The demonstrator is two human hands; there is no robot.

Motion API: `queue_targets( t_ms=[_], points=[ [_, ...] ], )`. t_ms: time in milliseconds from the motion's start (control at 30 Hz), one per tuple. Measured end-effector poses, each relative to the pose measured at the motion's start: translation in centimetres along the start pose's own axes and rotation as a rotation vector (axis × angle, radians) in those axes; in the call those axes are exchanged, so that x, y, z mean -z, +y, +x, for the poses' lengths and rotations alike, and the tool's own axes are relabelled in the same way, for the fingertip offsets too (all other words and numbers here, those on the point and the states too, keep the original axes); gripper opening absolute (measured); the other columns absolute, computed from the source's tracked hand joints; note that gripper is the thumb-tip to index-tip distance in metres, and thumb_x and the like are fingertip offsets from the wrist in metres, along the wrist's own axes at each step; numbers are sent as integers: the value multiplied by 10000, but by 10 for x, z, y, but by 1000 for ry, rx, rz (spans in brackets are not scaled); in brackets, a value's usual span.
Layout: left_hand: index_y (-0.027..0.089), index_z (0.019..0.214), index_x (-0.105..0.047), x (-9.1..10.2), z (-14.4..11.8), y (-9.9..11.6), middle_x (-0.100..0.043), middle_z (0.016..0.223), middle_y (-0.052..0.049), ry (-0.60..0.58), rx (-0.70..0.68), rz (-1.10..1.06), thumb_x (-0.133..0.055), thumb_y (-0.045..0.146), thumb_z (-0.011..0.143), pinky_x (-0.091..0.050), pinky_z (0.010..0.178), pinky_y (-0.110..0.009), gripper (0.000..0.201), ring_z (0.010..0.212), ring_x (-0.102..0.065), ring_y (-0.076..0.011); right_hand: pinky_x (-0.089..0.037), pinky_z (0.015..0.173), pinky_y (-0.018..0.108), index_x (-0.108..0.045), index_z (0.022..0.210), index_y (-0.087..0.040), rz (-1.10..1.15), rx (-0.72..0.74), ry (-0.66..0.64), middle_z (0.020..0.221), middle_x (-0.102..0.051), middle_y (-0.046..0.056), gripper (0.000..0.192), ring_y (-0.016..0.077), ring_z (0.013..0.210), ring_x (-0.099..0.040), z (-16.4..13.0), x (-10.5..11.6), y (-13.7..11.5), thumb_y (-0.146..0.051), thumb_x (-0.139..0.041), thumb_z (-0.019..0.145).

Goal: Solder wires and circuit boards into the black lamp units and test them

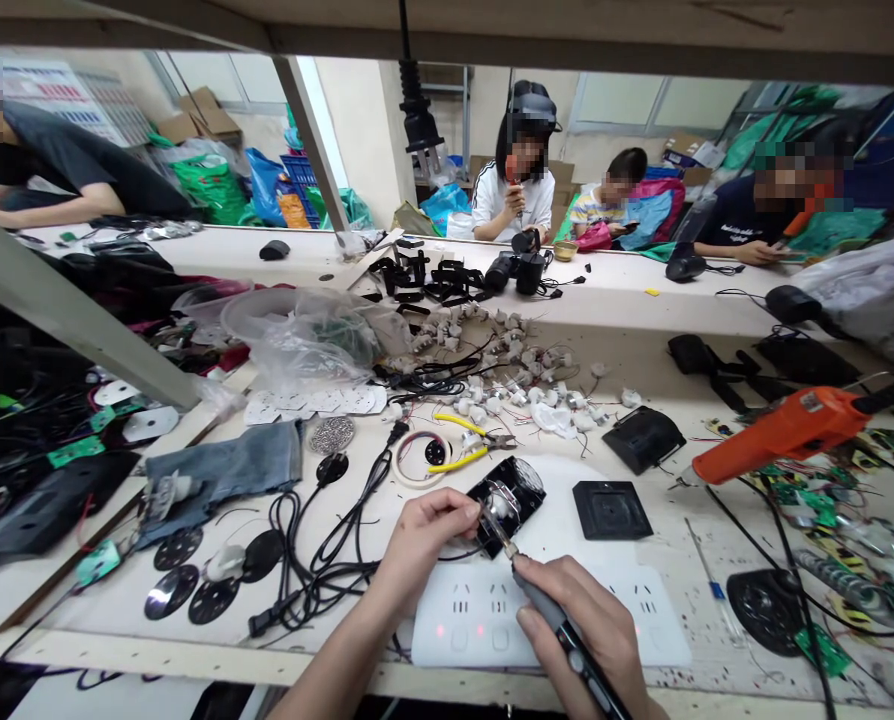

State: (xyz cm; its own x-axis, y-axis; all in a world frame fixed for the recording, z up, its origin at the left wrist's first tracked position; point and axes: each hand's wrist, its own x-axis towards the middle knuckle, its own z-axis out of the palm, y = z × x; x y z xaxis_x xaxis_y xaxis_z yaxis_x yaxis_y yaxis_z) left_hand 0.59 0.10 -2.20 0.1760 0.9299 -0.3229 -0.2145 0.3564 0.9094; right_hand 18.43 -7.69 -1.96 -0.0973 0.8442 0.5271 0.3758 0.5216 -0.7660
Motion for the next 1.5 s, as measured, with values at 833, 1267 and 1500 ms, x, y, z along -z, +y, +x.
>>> queue_targets(
  t_ms=[833,1267,1500],
  points=[
    [163,682,-703,-10,-5,3,-628,727,-37,1,-164,284,-740,387,692,-446,646,-266,227,690,-574,-168,-525,668,243,-563,1334,-228,-157,161,-39,851,-602,39,380,139,726,-616,29,14,22,-131,-532,967],
    [183,722,-718,-14,-8,0,-643,766,-53,-20,-283,459,-652,358,788,-468,695,-278,198,741,-614,-200,-478,633,308,-568,1160,-193,-301,232,-207,805,-519,30,333,196,753,-542,47,-6,24,-45,-404,911],
    [182,657,-656,-16,-9,3,-628,710,-46,6,-326,558,-629,331,798,-427,670,-286,207,705,-584,-198,-474,657,328,-571,1088,-176,-500,232,-65,835,-533,51,235,212,766,-535,53,4,34,-85,-422,931]
  ],
)
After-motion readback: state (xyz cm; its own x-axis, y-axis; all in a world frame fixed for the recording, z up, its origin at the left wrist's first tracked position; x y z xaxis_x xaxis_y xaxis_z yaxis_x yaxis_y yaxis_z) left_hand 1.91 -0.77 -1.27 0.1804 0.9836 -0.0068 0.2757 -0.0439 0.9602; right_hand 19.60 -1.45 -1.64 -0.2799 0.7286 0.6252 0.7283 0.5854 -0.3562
